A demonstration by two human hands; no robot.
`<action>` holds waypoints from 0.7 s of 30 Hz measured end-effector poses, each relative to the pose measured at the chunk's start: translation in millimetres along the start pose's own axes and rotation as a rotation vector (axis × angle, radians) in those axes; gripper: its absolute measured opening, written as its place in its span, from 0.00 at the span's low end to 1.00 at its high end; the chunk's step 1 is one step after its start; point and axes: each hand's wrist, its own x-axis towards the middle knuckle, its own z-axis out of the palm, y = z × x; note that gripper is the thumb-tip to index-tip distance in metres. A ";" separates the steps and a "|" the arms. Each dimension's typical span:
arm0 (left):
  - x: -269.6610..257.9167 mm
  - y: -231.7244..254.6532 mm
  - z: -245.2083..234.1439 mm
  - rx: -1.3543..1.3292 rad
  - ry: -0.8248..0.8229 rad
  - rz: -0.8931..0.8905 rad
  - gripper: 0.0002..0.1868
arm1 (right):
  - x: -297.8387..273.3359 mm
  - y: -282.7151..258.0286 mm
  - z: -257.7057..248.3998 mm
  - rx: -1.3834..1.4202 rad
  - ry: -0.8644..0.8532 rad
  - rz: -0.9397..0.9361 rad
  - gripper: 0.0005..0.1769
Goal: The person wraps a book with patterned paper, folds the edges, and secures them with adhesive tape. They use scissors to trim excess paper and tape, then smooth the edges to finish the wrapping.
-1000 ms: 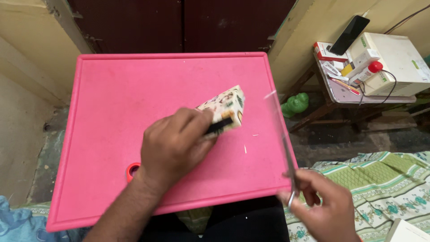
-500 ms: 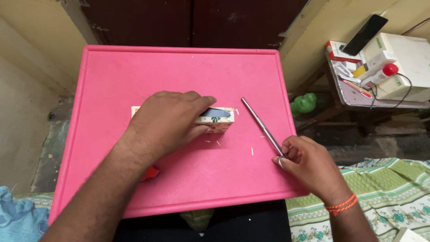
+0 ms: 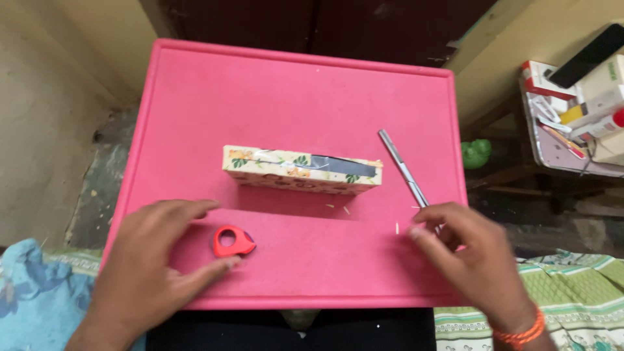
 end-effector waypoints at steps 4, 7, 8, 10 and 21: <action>-7.8 -9.1 12.9 0.039 -0.050 0.084 0.31 | -4.9 -29.4 38.7 0.160 -0.258 -0.082 0.09; -7.9 -1.9 17.2 -0.095 -0.064 0.090 0.29 | -9.1 -49.2 62.4 0.257 -0.311 -0.123 0.10; -7.2 2.2 18.0 -0.155 -0.065 0.100 0.29 | -9.9 -54.5 68.2 0.326 -0.296 -0.120 0.11; -7.9 13.5 20.4 -0.282 -0.088 0.076 0.27 | -14.4 -61.6 73.9 0.432 -0.273 -0.088 0.12; -17.2 32.3 42.7 -0.407 0.031 0.275 0.24 | -24.4 -67.4 92.3 0.680 -0.373 0.120 0.18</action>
